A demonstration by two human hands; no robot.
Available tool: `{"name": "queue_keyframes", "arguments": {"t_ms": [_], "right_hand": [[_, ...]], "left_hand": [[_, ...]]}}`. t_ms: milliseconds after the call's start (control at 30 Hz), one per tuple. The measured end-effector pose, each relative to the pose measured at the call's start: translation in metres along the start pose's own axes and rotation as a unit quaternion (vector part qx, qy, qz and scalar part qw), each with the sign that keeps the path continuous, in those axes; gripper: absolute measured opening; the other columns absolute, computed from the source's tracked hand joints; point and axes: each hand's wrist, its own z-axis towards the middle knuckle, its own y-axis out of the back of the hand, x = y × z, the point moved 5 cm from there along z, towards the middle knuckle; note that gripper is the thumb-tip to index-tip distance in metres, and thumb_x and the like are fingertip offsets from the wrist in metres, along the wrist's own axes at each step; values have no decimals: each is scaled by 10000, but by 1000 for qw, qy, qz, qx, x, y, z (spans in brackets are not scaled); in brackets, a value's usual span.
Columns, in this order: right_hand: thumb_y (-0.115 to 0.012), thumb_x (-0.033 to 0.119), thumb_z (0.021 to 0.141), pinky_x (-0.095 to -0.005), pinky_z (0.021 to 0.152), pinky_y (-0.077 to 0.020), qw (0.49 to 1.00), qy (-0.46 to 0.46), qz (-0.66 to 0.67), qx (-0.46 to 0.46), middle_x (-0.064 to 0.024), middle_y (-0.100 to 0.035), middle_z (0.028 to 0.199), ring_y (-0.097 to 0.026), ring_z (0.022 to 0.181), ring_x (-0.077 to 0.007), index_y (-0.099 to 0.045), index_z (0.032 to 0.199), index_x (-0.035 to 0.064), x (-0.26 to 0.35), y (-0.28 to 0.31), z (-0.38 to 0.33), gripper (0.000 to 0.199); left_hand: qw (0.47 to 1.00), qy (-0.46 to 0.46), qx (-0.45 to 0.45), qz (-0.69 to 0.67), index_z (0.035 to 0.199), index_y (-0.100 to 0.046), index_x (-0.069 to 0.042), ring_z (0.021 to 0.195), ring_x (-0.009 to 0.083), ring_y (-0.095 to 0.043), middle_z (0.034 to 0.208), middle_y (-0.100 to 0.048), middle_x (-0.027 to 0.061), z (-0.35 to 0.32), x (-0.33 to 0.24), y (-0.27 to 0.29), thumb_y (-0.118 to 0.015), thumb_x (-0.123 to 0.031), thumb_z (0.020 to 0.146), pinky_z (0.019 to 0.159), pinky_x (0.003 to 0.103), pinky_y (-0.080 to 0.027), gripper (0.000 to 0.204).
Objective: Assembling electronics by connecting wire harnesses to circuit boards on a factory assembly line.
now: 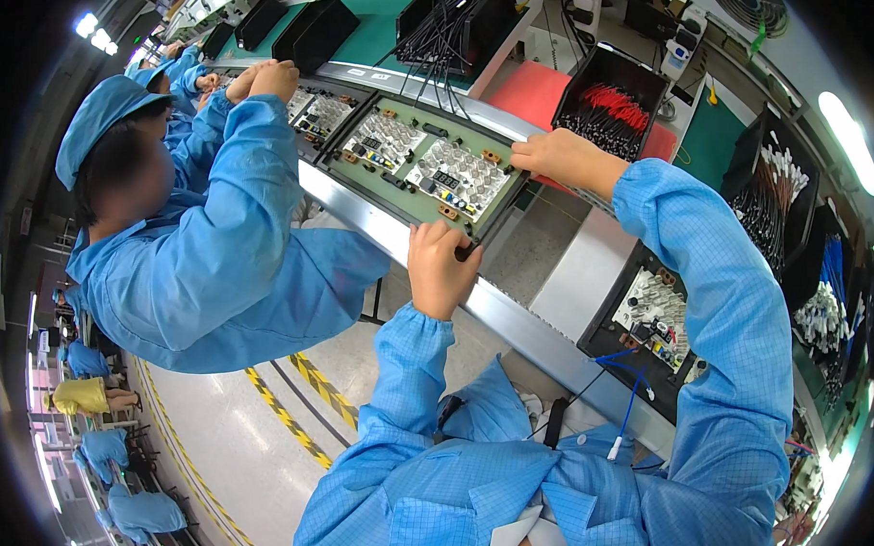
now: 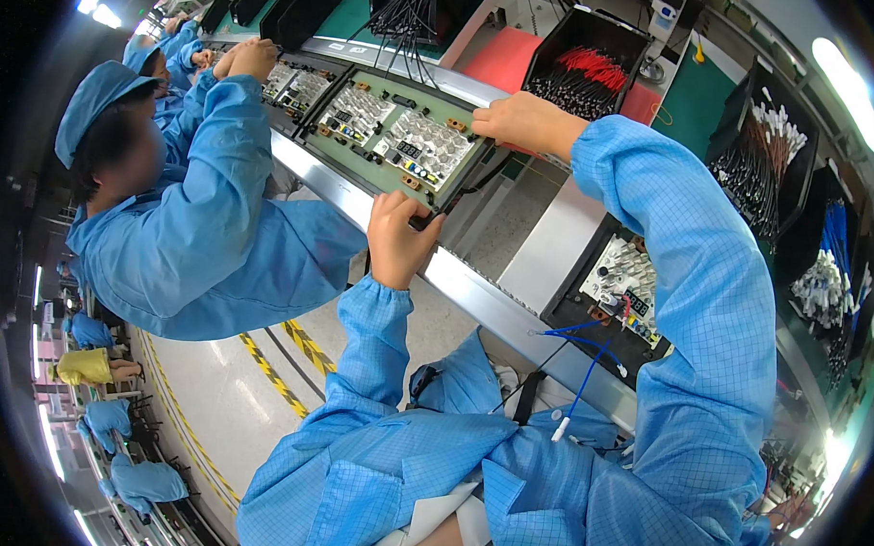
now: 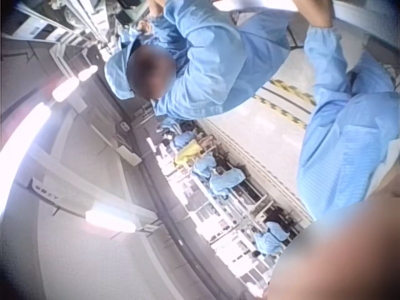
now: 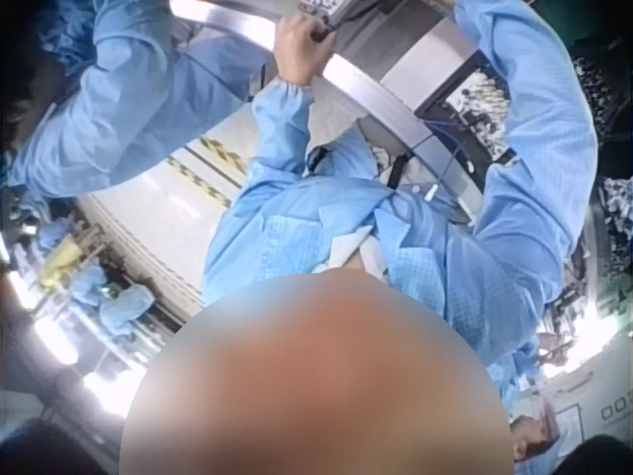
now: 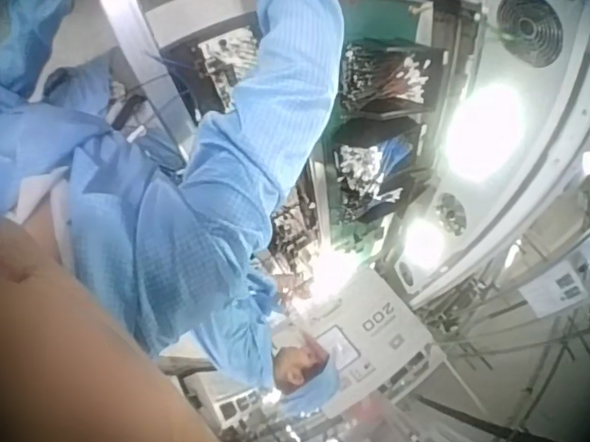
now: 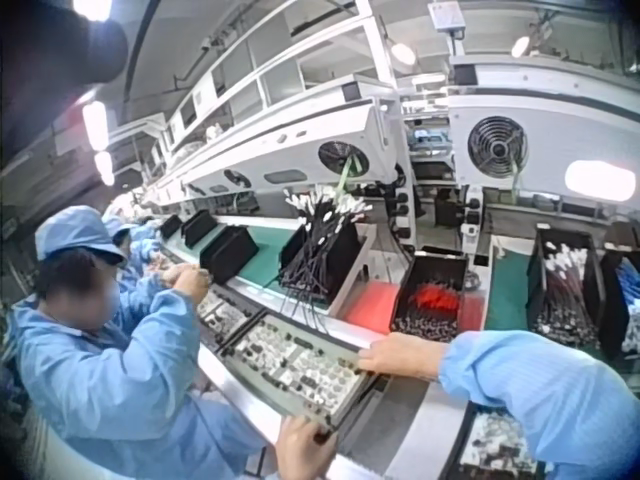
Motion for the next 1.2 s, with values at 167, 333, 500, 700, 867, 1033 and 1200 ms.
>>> {"name": "queue_keyframes", "arguments": {"t_ms": [167, 333, 500, 700, 867, 1033, 1200], "right_hand": [[-660, 138, 750, -355, 672, -543, 1000, 18, -1, 9, -43, -560, 901, -607, 863, -240, -527, 895, 90, 4, 14, -1, 203], [-684, 171, 736, -340, 623, -539, 999, 27, -11, 42, -22, -535, 896, -582, 887, -206, -501, 883, 102, 6, 33, 1, 245], [-689, 155, 729, -375, 693, -535, 989, 17, 15, 149, -49, -579, 872, -614, 875, -256, -560, 859, 76, 6, 50, 7, 199], [-704, 204, 708, -396, 710, -516, 969, 14, 45, 242, -38, -619, 840, -633, 846, -254, -645, 818, 95, 5, 73, 14, 166], [-689, 211, 716, -403, 708, -507, 954, -6, 61, 295, -36, -623, 838, -633, 840, -262, -661, 826, 113, 7, 89, 18, 150], [-676, 201, 728, -403, 710, -508, 953, 7, 70, 293, -41, -622, 843, -631, 845, -271, -659, 840, 110, 9, 100, 14, 145], [-596, 128, 772, -369, 705, -507, 956, 13, 14, 291, -26, -591, 836, -624, 861, -226, -636, 830, 111, 18, 109, 10, 72]], "left_hand": [[999, -35, -1, 21, 643, -559, -50, 762, 299, -511, 700, -509, 74, 2, -13, 13, -777, -103, 619, 818, 447, -406, 226], [999, -18, 28, 3, 652, -573, -60, 775, 294, -519, 702, -500, 66, 4, -25, 26, -780, -121, 626, 887, 503, -394, 218], [998, -20, 58, -10, 675, -596, -75, 797, 276, -530, 699, -483, 47, 6, -36, 38, -787, -147, 643, 1024, 582, -310, 206], [992, -53, 105, -44, 747, -626, -96, 846, 236, -529, 765, -501, 27, 7, -46, 55, -765, -158, 667, 1037, 635, -268, 172], [985, -80, 134, -68, 750, -628, -96, 838, 236, -528, 765, -496, 23, 10, -53, 64, -751, -157, 686, 1041, 641, -259, 152], [980, -121, 129, -90, 773, -650, -92, 801, 239, -544, 752, -507, 30, 11, -59, 72, -744, -180, 729, 1031, 583, -303, 136], [975, -134, 140, -110, 797, -659, -85, 805, 241, -539, 762, -508, 36, 10, -64, 79, -720, -174, 766, 1026, 560, -317, 112]]}}
